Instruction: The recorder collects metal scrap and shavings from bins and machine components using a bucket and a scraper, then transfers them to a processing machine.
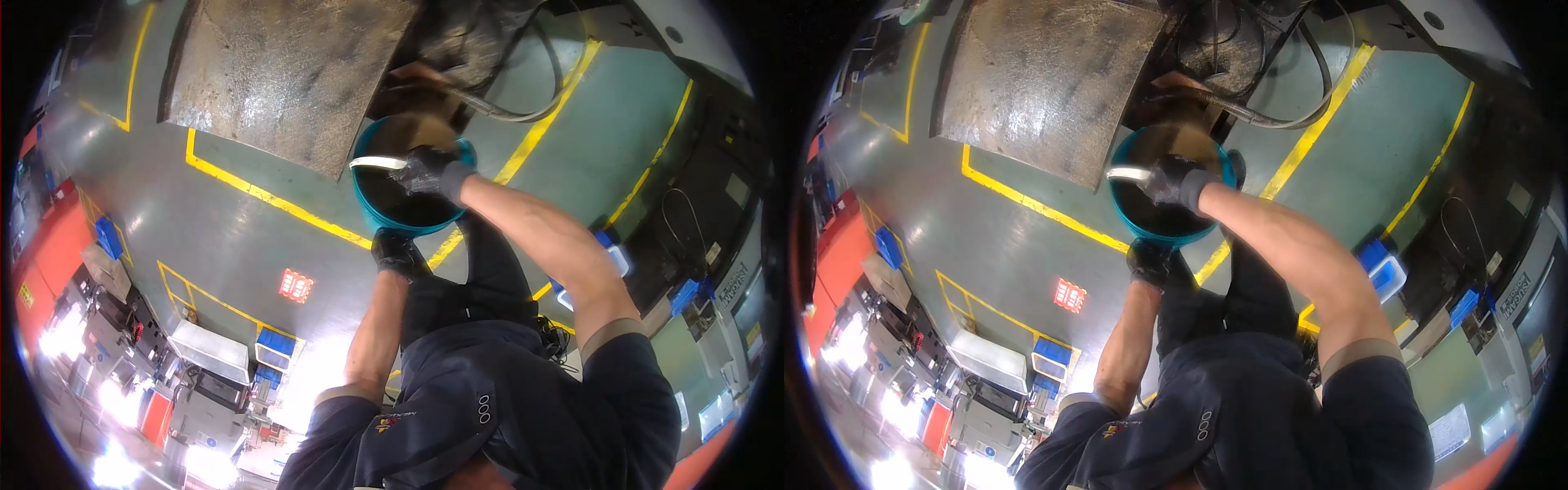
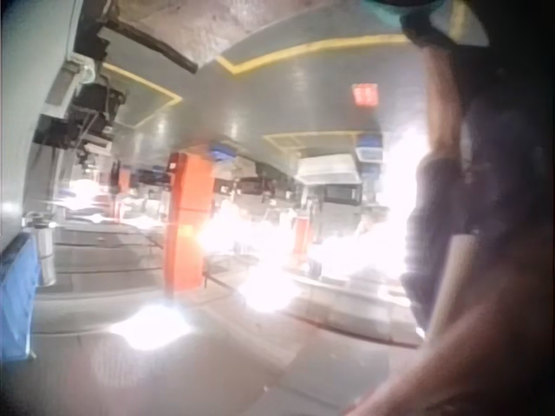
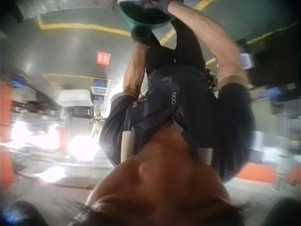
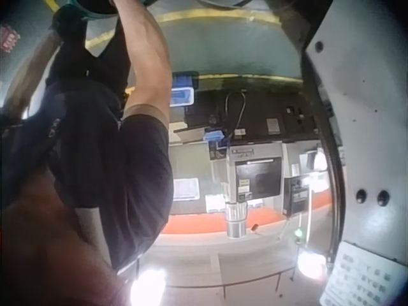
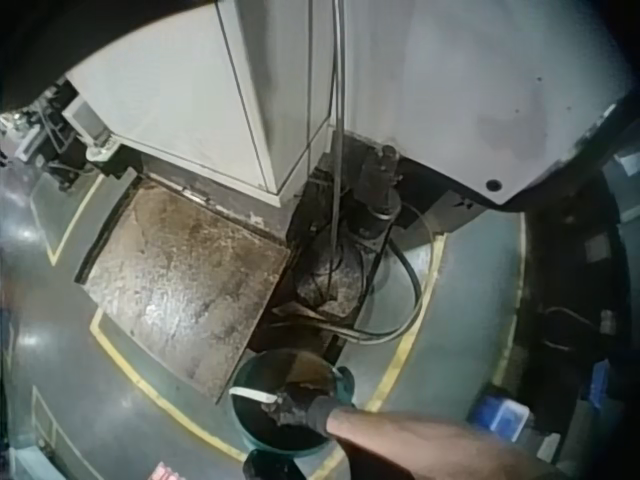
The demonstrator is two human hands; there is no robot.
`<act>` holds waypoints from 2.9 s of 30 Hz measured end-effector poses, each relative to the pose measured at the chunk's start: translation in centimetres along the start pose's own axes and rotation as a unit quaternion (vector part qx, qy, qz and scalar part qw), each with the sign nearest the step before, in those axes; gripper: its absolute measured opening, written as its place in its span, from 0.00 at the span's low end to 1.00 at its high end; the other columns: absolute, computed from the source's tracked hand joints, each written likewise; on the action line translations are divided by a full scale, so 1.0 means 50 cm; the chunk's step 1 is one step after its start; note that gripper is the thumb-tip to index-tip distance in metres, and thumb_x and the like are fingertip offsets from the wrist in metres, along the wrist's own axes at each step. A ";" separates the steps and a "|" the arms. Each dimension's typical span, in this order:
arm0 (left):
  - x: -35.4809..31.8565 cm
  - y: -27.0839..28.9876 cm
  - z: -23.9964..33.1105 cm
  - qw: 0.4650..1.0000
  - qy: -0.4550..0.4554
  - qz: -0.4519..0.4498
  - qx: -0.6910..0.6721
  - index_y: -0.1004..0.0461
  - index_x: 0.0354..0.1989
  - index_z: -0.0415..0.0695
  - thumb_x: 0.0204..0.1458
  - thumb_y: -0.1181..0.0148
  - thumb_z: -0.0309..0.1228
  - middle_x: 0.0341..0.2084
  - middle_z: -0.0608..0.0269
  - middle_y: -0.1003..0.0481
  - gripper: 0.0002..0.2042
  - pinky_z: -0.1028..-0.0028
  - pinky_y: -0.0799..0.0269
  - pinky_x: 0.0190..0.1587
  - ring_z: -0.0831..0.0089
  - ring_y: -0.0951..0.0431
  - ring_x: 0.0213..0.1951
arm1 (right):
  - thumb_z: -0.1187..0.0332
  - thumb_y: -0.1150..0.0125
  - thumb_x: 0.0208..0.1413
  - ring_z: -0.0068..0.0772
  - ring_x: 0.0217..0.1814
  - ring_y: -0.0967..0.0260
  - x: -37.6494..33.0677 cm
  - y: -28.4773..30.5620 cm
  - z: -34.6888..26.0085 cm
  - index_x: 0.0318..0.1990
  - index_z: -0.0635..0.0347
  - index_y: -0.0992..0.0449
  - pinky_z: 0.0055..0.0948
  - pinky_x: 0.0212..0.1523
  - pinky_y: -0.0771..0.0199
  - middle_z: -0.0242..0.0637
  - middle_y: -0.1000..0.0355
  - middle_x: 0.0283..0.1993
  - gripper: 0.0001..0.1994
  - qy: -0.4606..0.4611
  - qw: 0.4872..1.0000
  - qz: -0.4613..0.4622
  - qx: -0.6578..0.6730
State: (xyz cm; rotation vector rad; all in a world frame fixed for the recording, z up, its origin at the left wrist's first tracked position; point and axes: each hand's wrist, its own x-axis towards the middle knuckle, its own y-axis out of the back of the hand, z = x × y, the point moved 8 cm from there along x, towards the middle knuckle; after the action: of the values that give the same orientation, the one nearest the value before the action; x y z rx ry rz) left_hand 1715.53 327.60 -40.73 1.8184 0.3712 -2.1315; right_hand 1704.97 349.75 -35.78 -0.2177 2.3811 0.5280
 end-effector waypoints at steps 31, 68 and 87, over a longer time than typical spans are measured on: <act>-0.020 -0.003 0.003 0.998 -0.027 0.050 0.029 0.29 0.33 0.44 0.57 0.56 0.34 0.24 0.67 0.30 0.09 0.78 0.38 0.36 0.72 0.33 0.31 | 0.56 0.45 0.52 0.48 0.44 0.29 0.001 0.029 -0.001 0.43 0.57 0.24 0.40 0.49 0.32 0.48 0.26 0.40 0.17 0.030 0.999 0.017 0.026; -0.070 -0.096 0.009 0.990 -0.008 -0.003 0.142 0.30 0.43 0.45 0.60 0.60 0.41 0.36 0.69 0.26 0.15 0.82 0.38 0.47 0.71 0.31 0.43 | 0.56 0.49 0.52 0.50 0.44 0.29 0.010 0.048 0.021 0.38 0.60 0.23 0.39 0.45 0.31 0.52 0.27 0.40 0.17 0.014 0.999 0.020 0.024; -0.037 -0.036 0.000 0.998 -0.004 0.060 0.009 0.29 0.37 0.43 0.59 0.57 0.36 0.28 0.65 0.27 0.12 0.80 0.36 0.40 0.71 0.31 0.35 | 0.58 0.49 0.52 0.49 0.42 0.28 -0.012 0.079 -0.009 0.38 0.59 0.23 0.38 0.46 0.31 0.51 0.27 0.39 0.16 0.037 0.998 0.046 0.003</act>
State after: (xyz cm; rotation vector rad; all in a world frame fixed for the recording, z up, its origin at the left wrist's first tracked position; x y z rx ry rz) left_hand 1715.08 329.38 -38.92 1.7945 0.2354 -2.0671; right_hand 1704.02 353.13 -33.82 -0.1287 2.4738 0.5648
